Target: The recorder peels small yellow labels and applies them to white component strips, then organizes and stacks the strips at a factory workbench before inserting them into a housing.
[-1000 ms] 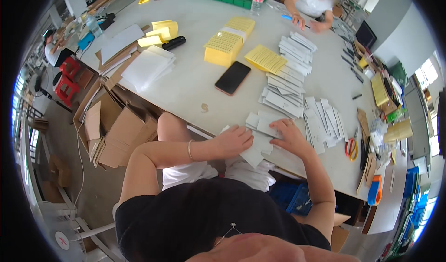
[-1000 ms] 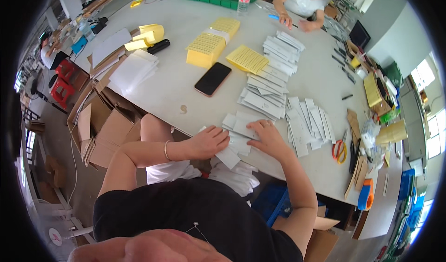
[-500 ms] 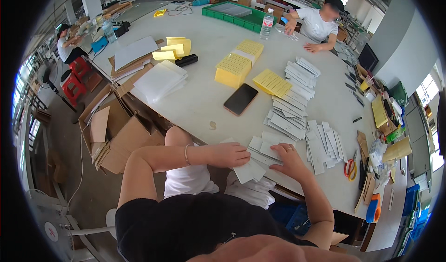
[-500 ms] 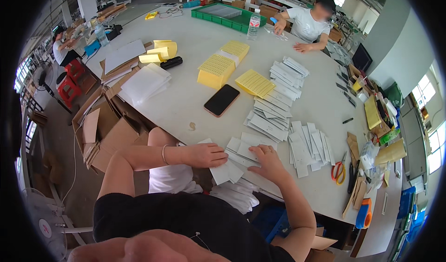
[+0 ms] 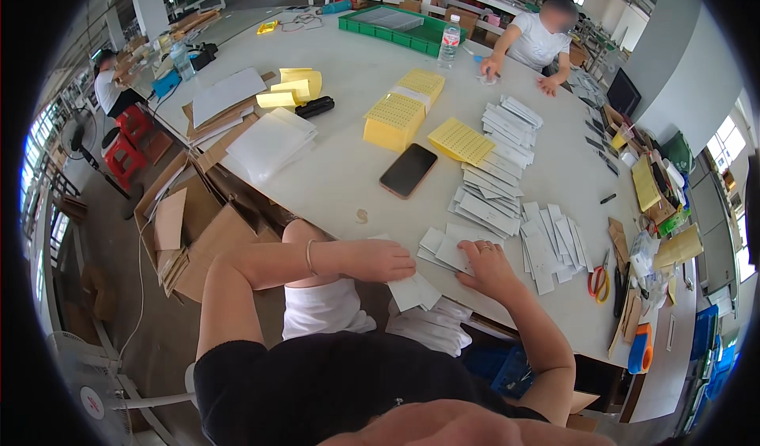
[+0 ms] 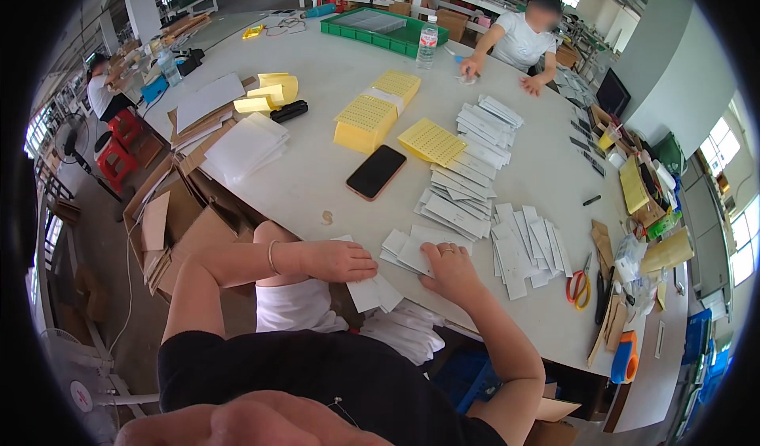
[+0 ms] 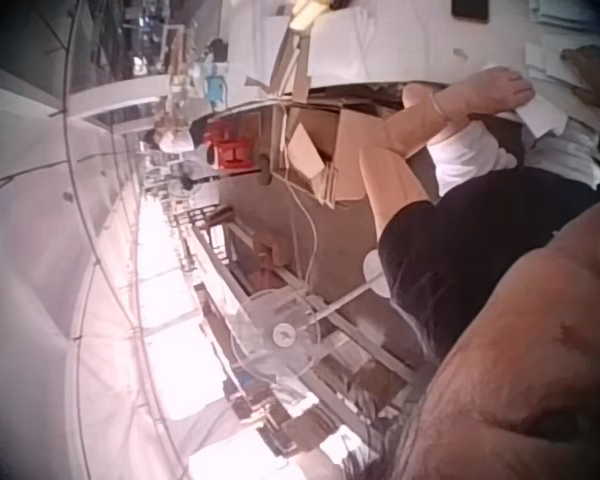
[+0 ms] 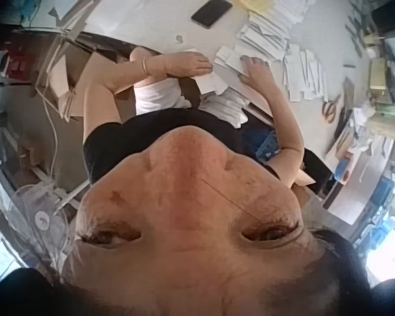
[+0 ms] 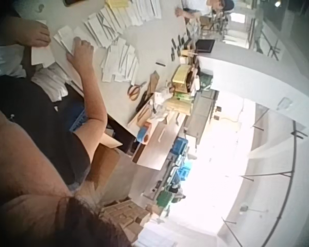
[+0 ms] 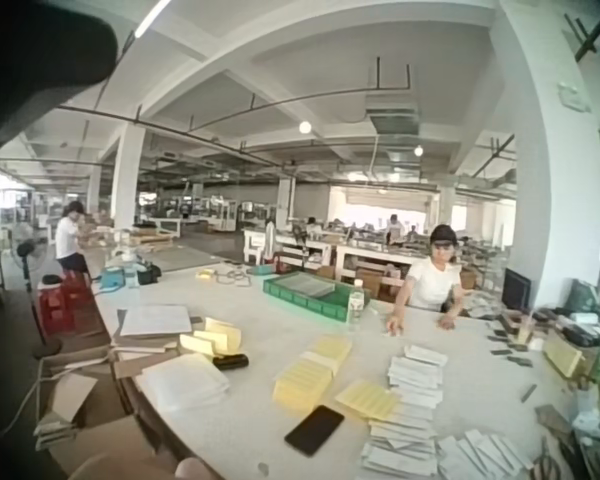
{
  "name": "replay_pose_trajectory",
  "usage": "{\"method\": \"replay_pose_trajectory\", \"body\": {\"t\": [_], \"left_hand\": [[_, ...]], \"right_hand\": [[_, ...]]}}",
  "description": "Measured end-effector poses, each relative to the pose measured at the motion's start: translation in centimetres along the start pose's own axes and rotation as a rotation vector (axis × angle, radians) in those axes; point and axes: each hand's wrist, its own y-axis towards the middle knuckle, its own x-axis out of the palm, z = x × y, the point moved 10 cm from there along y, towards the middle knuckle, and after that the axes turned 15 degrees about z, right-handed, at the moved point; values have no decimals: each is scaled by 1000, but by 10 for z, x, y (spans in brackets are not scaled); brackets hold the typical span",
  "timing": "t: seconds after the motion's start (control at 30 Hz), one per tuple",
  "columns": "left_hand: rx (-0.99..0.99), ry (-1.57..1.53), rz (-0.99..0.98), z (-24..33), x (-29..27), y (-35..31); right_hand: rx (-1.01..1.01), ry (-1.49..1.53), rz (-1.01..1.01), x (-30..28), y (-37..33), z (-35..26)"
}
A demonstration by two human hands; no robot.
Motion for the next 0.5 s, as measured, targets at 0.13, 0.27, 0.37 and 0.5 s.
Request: {"method": "replay_pose_trajectory", "body": {"t": [0.13, 0.27, 0.37, 0.5], "left_hand": [[-8, 10, 80, 0, 0, 1], [-57, -6, 139, -4, -11, 8], [-70, -23, 129, -8, -8, 7], [-87, -21, 144, -6, -14, 13]], "right_hand": [[-10, 50, 35, 2, 6, -7], [22, 14, -116, 19, 14, -4], [-1, -34, -120, 23, 18, -6], [24, 29, -89, 21, 22, -3]]}}
